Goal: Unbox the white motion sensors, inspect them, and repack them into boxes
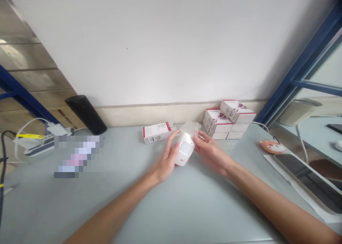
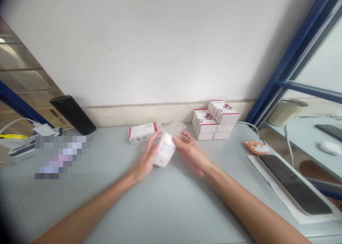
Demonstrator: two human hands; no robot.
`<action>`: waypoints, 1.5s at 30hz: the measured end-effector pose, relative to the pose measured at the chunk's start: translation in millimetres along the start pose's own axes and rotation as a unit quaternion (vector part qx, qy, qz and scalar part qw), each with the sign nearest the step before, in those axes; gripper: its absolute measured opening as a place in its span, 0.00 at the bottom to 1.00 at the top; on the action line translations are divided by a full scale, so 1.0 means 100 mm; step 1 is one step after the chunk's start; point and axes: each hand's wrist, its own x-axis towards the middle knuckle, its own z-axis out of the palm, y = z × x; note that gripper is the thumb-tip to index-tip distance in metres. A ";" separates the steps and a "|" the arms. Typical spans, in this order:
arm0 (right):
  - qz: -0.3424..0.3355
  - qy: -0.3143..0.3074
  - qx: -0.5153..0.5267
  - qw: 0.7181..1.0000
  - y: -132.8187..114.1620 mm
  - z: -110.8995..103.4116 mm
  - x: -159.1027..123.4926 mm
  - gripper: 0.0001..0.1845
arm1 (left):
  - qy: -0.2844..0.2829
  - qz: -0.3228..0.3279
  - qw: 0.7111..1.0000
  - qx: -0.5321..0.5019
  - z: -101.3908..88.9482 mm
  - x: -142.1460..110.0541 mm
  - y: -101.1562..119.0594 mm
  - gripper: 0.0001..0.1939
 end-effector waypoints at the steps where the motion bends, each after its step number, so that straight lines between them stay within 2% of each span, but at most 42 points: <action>1: 0.007 -0.012 -0.010 1.000 -0.01 0.01 -0.01 0.29 | 0.001 -0.001 1.000 0.008 0.00 0.00 0.00 0.34; 4: 0.019 -0.055 -0.036 0.998 -0.06 0.00 -0.05 0.25 | 0.007 0.001 0.999 0.049 0.00 0.01 -0.01 0.33; 6: 0.022 -0.061 -0.044 0.997 -0.09 -0.01 -0.06 0.24 | 0.010 -0.001 0.998 0.069 -0.01 0.02 0.00 0.33; 11: -0.013 -0.042 -0.044 0.998 -0.06 -0.02 -0.02 0.24 | -0.002 -0.005 0.997 0.082 -0.05 0.04 0.00 0.32; 16: -0.086 0.008 0.003 0.996 0.00 0.02 0.00 0.33 | -0.015 -0.008 0.998 0.062 -0.05 0.06 -0.03 0.30; 19: -0.056 -0.012 -0.008 0.998 -0.05 0.05 -0.05 0.35 | -0.020 0.008 0.998 0.059 -0.03 0.07 -0.07 0.31; 23: 0.007 -0.074 -0.065 0.995 -0.10 0.06 -0.11 0.30 | -0.008 0.036 0.998 0.050 -0.02 0.07 -0.11 0.30; 26: 0.012 -0.113 -0.101 0.988 -0.10 0.07 -0.12 0.28 | 0.012 0.054 0.998 0.039 -0.04 0.08 -0.14 0.29; 30: -0.018 -0.119 -0.148 0.982 -0.09 0.07 -0.11 0.26 | 0.005 0.049 0.998 0.050 -0.07 0.11 -0.17 0.33; 33: -0.045 -0.110 -0.177 0.977 -0.05 0.07 -0.10 0.25 | 0.006 0.052 0.997 0.063 -0.07 0.13 -0.17 0.32; 39: -0.164 -0.011 -0.250 0.954 0.08 0.04 -0.03 0.22 | 0.005 0.108 0.989 0.100 -0.06 0.14 -0.06 0.25; 45: -0.218 0.000 -0.322 0.921 0.15 -0.04 0.01 0.18 | 0.045 0.127 0.985 0.112 -0.09 0.17 0.04 0.19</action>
